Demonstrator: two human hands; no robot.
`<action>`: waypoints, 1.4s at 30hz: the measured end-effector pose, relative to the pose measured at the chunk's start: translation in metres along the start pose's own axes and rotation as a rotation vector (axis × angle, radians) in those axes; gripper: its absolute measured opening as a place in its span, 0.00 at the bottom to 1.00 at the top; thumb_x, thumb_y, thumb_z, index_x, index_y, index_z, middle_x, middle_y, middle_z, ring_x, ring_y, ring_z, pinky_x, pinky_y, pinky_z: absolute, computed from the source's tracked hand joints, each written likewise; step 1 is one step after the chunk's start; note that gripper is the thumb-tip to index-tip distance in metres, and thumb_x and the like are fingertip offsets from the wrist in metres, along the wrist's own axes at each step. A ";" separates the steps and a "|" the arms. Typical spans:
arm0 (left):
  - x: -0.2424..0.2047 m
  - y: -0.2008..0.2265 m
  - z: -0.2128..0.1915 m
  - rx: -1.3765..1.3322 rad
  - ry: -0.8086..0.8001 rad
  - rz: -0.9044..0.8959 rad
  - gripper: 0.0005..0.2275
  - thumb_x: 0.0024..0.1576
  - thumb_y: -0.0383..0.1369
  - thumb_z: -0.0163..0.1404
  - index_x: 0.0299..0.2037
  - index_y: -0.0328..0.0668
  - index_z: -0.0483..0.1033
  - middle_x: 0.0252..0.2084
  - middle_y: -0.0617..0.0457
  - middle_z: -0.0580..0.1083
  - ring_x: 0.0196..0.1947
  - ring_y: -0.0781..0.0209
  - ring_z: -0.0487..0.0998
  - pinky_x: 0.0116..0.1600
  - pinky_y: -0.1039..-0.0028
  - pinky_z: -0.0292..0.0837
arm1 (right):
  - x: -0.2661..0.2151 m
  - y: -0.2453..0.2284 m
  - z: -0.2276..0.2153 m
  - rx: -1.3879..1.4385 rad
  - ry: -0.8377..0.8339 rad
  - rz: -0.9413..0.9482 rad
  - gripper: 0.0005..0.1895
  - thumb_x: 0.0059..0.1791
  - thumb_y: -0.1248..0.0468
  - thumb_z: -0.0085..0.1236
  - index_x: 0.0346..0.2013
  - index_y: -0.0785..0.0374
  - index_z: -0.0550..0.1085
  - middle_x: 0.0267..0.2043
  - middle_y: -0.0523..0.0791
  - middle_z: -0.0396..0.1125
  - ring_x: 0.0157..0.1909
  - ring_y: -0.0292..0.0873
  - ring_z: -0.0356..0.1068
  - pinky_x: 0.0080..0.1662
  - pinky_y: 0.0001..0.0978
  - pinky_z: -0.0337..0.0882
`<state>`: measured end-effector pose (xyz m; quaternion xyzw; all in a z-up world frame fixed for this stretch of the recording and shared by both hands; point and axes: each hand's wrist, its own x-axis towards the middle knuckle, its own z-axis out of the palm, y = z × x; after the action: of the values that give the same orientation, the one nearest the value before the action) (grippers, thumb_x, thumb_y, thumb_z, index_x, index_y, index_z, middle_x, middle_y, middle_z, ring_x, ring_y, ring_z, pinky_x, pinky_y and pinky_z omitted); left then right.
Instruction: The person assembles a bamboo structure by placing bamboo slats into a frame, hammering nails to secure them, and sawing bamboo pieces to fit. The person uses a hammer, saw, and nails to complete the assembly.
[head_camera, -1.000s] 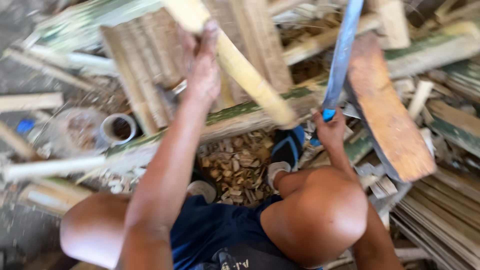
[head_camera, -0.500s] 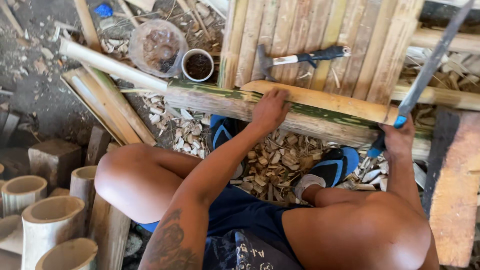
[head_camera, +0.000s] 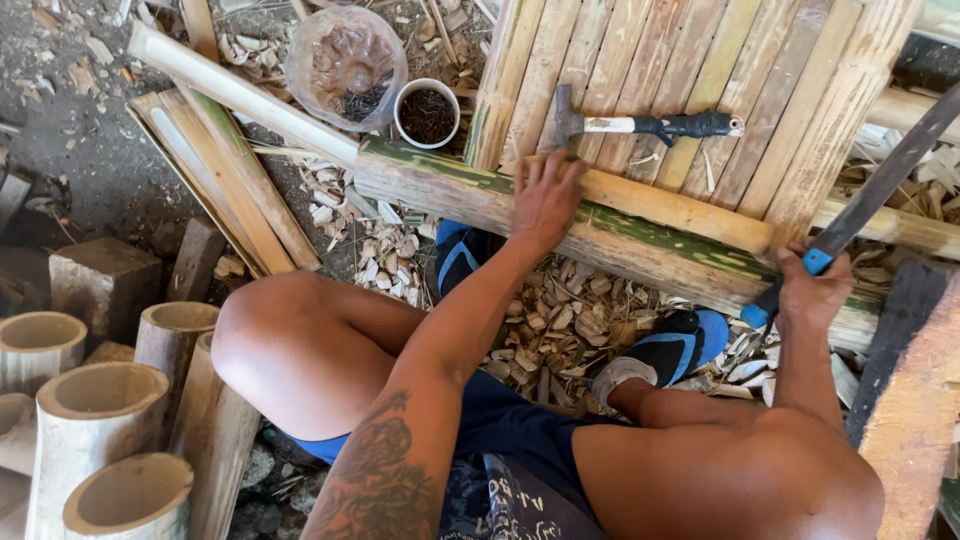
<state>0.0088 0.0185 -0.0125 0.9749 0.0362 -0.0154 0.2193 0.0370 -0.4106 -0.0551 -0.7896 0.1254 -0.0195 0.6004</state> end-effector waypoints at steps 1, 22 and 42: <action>-0.003 -0.001 0.001 -0.033 0.020 -0.059 0.15 0.63 0.38 0.49 0.60 0.55 0.69 0.65 0.52 0.65 0.67 0.50 0.64 0.76 0.42 0.47 | -0.002 0.001 0.001 0.018 0.006 0.012 0.18 0.50 0.78 0.67 0.52 0.67 0.71 0.48 0.45 0.73 0.48 0.39 0.74 0.52 0.29 0.76; -0.006 0.126 0.055 -0.207 -0.106 0.390 0.19 0.62 0.32 0.48 0.63 0.47 0.67 0.67 0.45 0.65 0.69 0.45 0.65 0.73 0.57 0.62 | -0.003 -0.005 0.012 -0.174 0.015 0.087 0.16 0.48 0.74 0.70 0.46 0.65 0.72 0.41 0.43 0.72 0.41 0.35 0.72 0.46 0.28 0.74; 0.036 0.171 0.091 -0.288 -0.213 0.436 0.24 0.53 0.34 0.58 0.62 0.48 0.72 0.58 0.45 0.68 0.60 0.41 0.66 0.63 0.50 0.62 | -0.018 -0.062 0.023 -0.189 0.068 0.132 0.12 0.46 0.69 0.68 0.41 0.64 0.73 0.35 0.42 0.74 0.37 0.35 0.74 0.42 0.29 0.74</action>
<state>0.0561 -0.1719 -0.0235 0.9114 -0.1956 -0.0649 0.3561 0.0345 -0.3699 -0.0004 -0.8316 0.1985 0.0054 0.5186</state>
